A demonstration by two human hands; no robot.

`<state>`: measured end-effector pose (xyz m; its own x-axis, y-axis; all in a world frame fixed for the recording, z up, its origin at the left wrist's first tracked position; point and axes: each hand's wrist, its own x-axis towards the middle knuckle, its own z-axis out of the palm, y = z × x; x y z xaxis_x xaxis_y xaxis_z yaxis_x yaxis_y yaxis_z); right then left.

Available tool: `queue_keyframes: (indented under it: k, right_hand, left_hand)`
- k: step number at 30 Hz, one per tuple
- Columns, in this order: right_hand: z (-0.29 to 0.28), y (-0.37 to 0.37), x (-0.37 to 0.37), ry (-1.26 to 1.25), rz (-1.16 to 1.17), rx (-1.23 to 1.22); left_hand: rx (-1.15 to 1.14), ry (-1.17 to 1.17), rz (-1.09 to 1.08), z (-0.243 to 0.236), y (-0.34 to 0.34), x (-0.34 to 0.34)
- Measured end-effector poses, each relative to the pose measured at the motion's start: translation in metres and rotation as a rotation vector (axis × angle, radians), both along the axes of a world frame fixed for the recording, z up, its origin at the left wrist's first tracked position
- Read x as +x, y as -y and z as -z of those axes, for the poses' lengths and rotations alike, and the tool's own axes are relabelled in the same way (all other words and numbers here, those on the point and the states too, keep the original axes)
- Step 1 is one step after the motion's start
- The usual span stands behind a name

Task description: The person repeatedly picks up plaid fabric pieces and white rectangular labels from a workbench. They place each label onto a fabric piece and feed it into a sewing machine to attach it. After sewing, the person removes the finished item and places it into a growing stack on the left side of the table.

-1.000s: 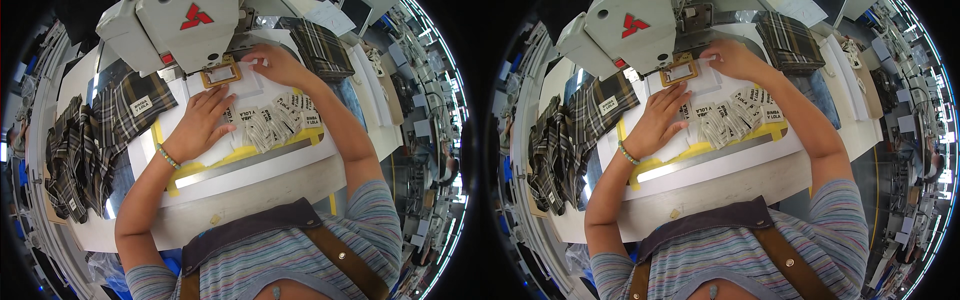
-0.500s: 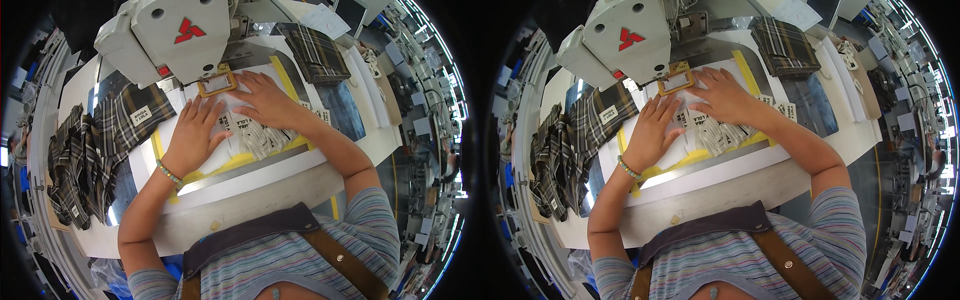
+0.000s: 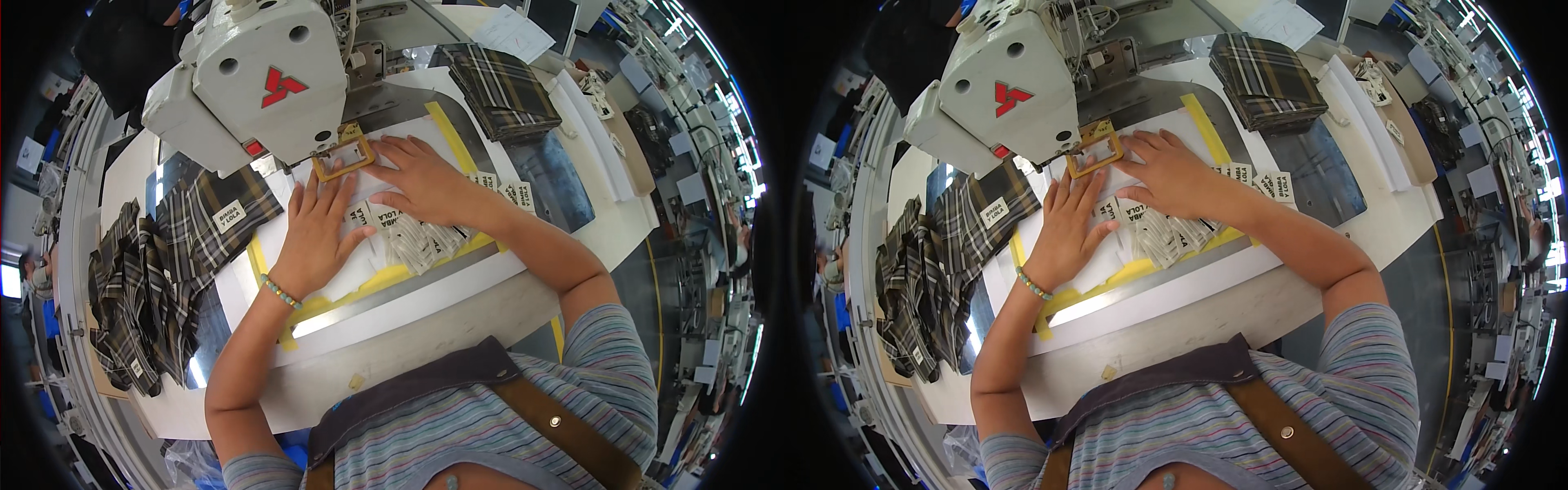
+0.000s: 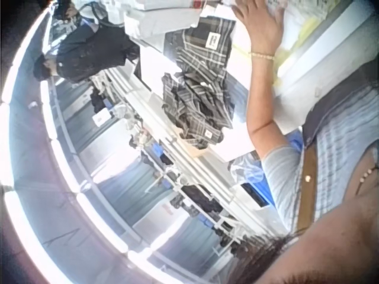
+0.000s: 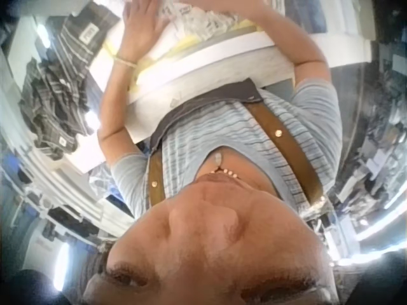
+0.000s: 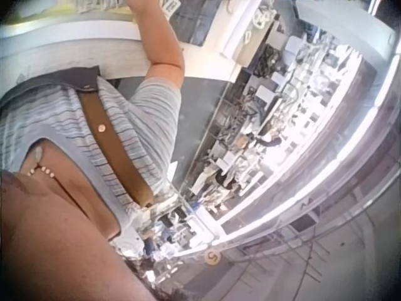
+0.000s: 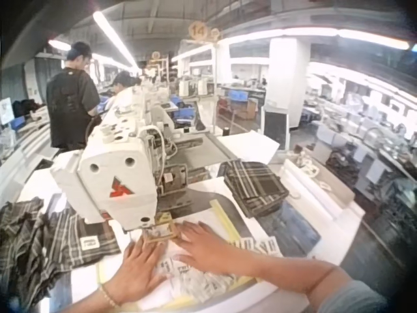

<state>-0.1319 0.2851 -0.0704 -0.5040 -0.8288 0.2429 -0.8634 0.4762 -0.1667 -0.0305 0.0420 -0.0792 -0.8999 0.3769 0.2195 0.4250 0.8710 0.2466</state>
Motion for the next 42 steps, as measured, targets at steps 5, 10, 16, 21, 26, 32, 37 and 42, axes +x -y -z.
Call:
queue_keyframes:
  k: [5, 10, 16, 21, 26, 32, 37, 42]
  right_hand:
    - [0.008, 0.01, 0.016, -0.041, 0.094, 0.022]
    - [0.008, 0.016, 0.026, -0.051, 0.128, 0.061]
    - [0.006, 0.022, 0.028, -0.079, 0.151, 0.1]
    - [0.008, 0.027, 0.03, -0.075, 0.181, 0.113]
    - [0.004, 0.026, 0.03, -0.066, 0.173, 0.089]
    - [-0.047, -0.019, -0.008, 0.016, 0.244, -0.014]
    - [-0.072, -0.098, -0.052, -0.286, 0.585, -0.041]
    - [-0.051, -0.146, -0.078, -0.288, 0.638, 0.019]
  left_hand:
    - [-0.016, 0.019, 0.006, -0.002, -0.002, 0.004]
    - [-0.046, 0.006, -0.002, 0.0, -0.001, 0.004]
    - [-0.064, 0.002, 0.004, -0.001, -0.002, 0.004]
    - [-0.097, 0.002, 0.001, 0.0, -0.003, -0.001]
    - [-0.041, 0.05, 0.02, 0.0, -0.001, -0.009]
    - [-0.046, 0.043, 0.0, 0.004, -0.001, -0.01]
    - [-0.044, 0.063, 0.006, -0.008, 0.001, 0.007]
    - [0.073, 0.078, 0.092, -0.005, -0.012, 0.037]
